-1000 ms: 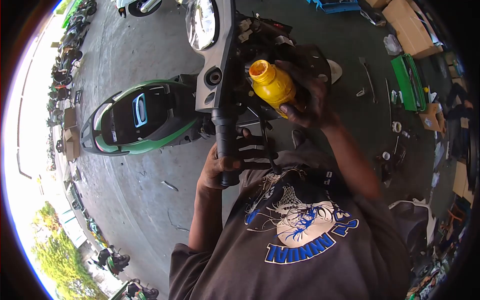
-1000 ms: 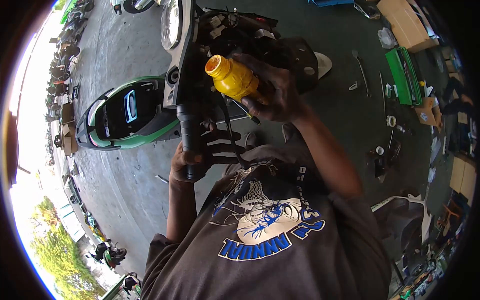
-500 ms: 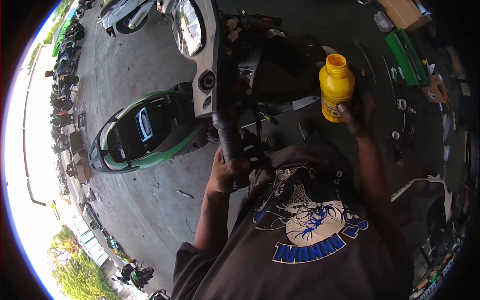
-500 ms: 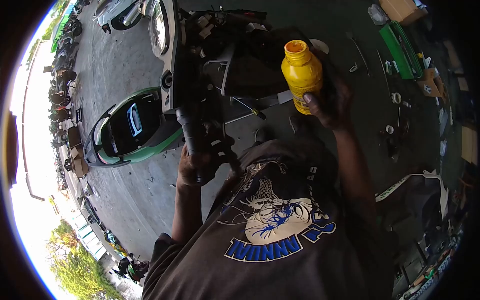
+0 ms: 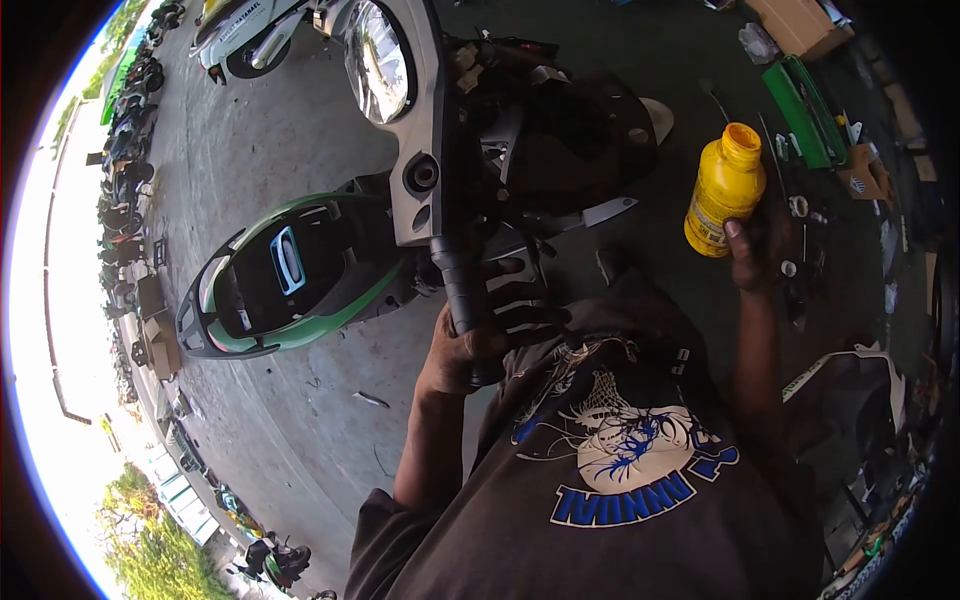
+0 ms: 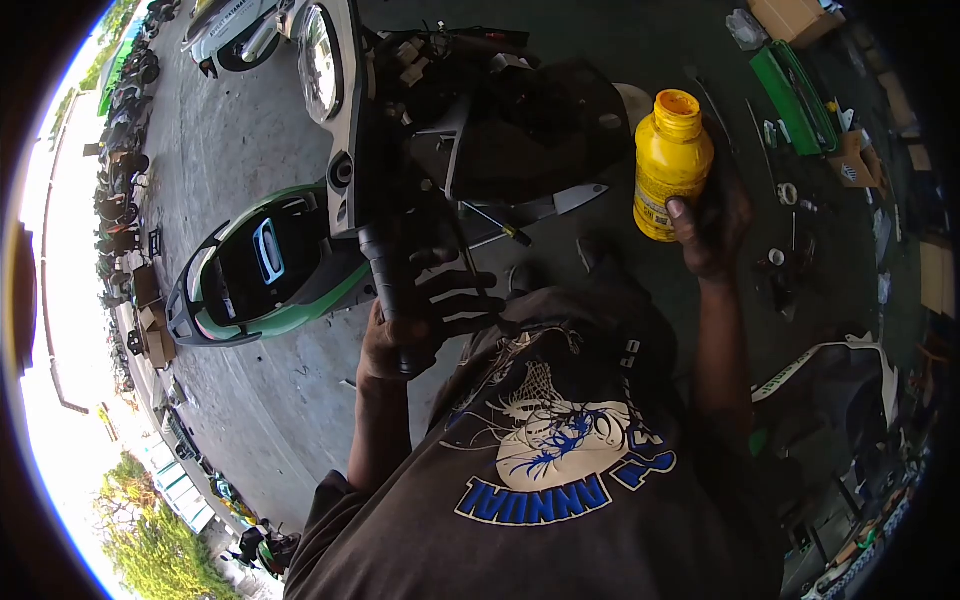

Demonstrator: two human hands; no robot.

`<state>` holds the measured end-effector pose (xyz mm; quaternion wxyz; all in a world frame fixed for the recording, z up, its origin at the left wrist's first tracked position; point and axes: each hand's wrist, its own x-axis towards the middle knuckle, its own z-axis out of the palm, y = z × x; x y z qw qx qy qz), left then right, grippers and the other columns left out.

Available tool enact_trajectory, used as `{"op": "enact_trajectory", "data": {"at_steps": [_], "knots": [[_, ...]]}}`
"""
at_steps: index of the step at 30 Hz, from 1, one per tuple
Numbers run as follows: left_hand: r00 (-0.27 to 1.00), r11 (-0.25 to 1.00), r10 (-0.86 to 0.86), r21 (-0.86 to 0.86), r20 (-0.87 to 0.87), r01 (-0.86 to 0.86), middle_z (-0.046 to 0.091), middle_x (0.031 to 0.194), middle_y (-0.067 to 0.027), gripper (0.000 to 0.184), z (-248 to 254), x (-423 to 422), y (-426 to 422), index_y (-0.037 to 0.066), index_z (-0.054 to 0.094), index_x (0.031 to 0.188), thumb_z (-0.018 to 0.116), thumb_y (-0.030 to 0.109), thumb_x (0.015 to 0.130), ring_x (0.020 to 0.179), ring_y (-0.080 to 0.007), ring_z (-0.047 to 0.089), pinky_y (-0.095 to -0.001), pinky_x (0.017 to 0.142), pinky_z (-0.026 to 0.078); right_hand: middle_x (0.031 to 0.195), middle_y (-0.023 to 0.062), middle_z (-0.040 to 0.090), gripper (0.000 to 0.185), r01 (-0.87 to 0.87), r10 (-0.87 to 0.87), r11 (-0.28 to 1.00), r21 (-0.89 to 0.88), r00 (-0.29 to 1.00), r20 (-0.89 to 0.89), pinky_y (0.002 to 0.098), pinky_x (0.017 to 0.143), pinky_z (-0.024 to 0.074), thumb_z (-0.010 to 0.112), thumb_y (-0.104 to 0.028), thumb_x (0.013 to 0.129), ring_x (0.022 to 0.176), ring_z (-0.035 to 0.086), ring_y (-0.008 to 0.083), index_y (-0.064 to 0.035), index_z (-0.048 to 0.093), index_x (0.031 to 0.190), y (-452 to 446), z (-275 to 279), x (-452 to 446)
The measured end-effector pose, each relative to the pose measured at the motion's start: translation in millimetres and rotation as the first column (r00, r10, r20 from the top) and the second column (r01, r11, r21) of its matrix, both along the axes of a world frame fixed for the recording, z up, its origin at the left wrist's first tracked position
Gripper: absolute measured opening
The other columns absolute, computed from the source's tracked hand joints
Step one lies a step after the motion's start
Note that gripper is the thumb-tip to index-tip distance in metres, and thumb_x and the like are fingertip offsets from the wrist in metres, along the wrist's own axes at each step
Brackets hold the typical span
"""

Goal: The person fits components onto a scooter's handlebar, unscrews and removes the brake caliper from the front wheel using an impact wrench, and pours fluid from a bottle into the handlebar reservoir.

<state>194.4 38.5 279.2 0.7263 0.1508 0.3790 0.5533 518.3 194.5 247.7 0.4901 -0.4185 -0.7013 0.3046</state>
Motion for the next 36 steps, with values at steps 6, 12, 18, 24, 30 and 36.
{"op": "enact_trajectory", "data": {"at_steps": [6, 12, 18, 24, 30, 36], "knots": [[0.995, 0.993, -0.099, 0.064, 0.031, 0.097, 0.044, 0.133, -0.0412, 0.09, 4.9, 0.6, 5.2, -0.001, 0.023, 0.145, 0.071, 0.013, 0.069, 0.12, -0.0553, 0.051, -0.062, 0.101, 0.043, 0.13, 0.0213, 0.056, 0.074, 0.019, -0.021, 0.999, 0.026, 0.998, 0.051, 0.0396, 0.102, 0.042, 0.064, -0.032, 0.083, 0.118, 0.056, 0.0288, 0.0098, 0.042, 0.139, -0.9, -6.3, 12.4], [0.995, 0.999, -0.048, 0.025, 0.087, 0.046, 0.056, 0.124, -0.0274, 0.089, 6.2, 3.0, 6.7, -0.002, 0.032, 0.141, 0.081, 0.014, 0.067, 0.114, -0.0471, 0.059, -0.0583, 0.101, 0.046, 0.129, 0.0215, 0.057, 0.076, 0.035, -0.036, 0.999, 0.033, 0.998, 0.043, 0.0397, 0.101, 0.0424, 0.065, -0.037, 0.082, 0.118, 0.057, 0.0286, 0.0097, 0.044, 0.138, -3.2, 3.7, 5.0], [0.996, 0.999, -0.045, 0.019, 0.073, 0.043, 0.057, 0.123, -0.0278, 0.087, 5.0, 1.4, 5.9, -0.001, 0.033, 0.139, 0.081, 0.014, 0.068, 0.112, -0.0462, 0.06, -0.058, 0.099, 0.048, 0.128, 0.0219, 0.058, 0.076, 0.042, -0.043, 0.999, 0.018, 0.998, 0.045, 0.04, 0.101, 0.0432, 0.065, -0.038, 0.081, 0.117, 0.058, 0.0293, 0.01, 0.045, 0.137, -4.8, -2.9, 12.4], [0.997, 0.999, -0.034, 0.026, 0.064, 0.033, 0.058, 0.121, -0.0272, 0.08, 6.2, 1.5, 5.7, 0.0, 0.037, 0.135, 0.08, 0.012, 0.069, 0.11, -0.0448, 0.061, -0.0577, 0.096, 0.05, 0.129, 0.0227, 0.057, 0.077, 0.066, -0.072, 0.995, 0.074, 0.994, 0.081, 0.0404, 0.102, 0.0429, 0.065, -0.039, 0.08, 0.118, 0.058, 0.0312, 0.0103, 0.046, 0.136, -3.5, 4.3, 10.1], [0.999, 0.999, 0.04, -0.002, -0.03, -0.04, 0.06, 0.108, -0.0225, 0.071, -6.4, -0.2, -5.5, -0.001, 0.041, 0.131, 0.074, 0.01, 0.07, 0.097, -0.0363, 0.065, -0.0496, 0.08, 0.057, 0.129, 0.0227, 0.057, 0.076, 0.047, -0.054, 0.995, 0.092, 0.995, 0.079, 0.0401, 0.101, 0.0434, 0.063, -0.04, 0.082, 0.117, 0.058, 0.0313, 0.01, 0.046, 0.136, -2.9, 2.2, 13.7], [0.99, 0.996, -0.078, -0.05, -0.118, 0.073, 0.059, 0.099, -0.0213, 0.066, -11.8, -17.5, -8.9, -0.003, 0.043, 0.129, 0.071, 0.01, 0.07, 0.09, -0.0339, 0.065, -0.0432, 0.067, 0.059, 0.118, 0.0192, 0.061, 0.068, 0.098, -0.101, 0.992, 0.075, 0.994, 0.04, 0.0403, 0.097, 0.0424, 0.063, -0.04, 0.081, 0.11, 0.058, 0.0294, 0.0098, 0.053, 0.125, -3.4, -2.7, 12.7]]}}
